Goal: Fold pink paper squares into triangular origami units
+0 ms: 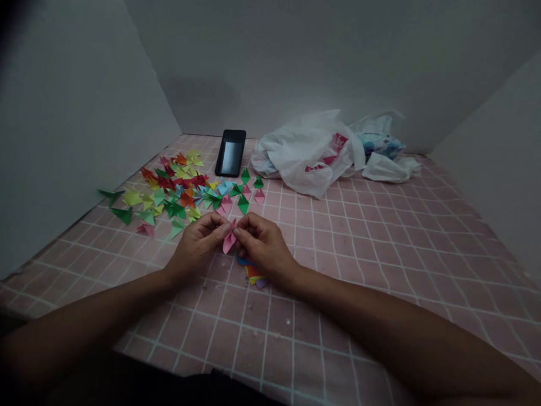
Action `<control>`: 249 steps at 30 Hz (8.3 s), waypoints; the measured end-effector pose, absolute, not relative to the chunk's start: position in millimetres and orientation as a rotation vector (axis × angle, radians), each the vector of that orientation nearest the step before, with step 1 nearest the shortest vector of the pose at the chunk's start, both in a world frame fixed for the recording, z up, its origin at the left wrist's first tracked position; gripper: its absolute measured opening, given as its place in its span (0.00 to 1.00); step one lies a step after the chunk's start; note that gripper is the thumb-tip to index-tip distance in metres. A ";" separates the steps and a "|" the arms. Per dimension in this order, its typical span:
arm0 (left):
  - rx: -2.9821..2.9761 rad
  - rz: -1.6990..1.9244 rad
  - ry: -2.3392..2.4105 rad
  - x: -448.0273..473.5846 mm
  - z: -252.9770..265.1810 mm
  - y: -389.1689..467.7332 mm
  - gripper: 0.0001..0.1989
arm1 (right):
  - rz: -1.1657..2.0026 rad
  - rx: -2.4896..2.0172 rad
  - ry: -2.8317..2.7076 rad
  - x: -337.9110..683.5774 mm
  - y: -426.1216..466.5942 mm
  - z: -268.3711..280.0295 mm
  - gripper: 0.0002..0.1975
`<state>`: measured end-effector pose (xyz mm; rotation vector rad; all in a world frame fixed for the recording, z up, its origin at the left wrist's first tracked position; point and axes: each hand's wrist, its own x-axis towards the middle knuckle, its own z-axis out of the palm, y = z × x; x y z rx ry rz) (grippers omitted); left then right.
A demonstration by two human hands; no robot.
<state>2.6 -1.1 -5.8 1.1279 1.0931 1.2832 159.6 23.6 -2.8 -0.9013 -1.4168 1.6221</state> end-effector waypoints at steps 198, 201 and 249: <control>1.096 1.059 1.140 -3.8 2.7 3.8 0.13 | 1.579 -0.974 -1.624 165.1 35.7 -0.9 0.08; 1.109 1.047 1.130 -3.7 3.1 3.9 0.13 | 1.535 -0.978 -1.654 165.3 35.4 -1.4 0.08; 1.018 0.993 1.096 -4.9 3.3 5.9 0.11 | 1.540 -0.954 -1.719 169.6 38.8 2.1 0.10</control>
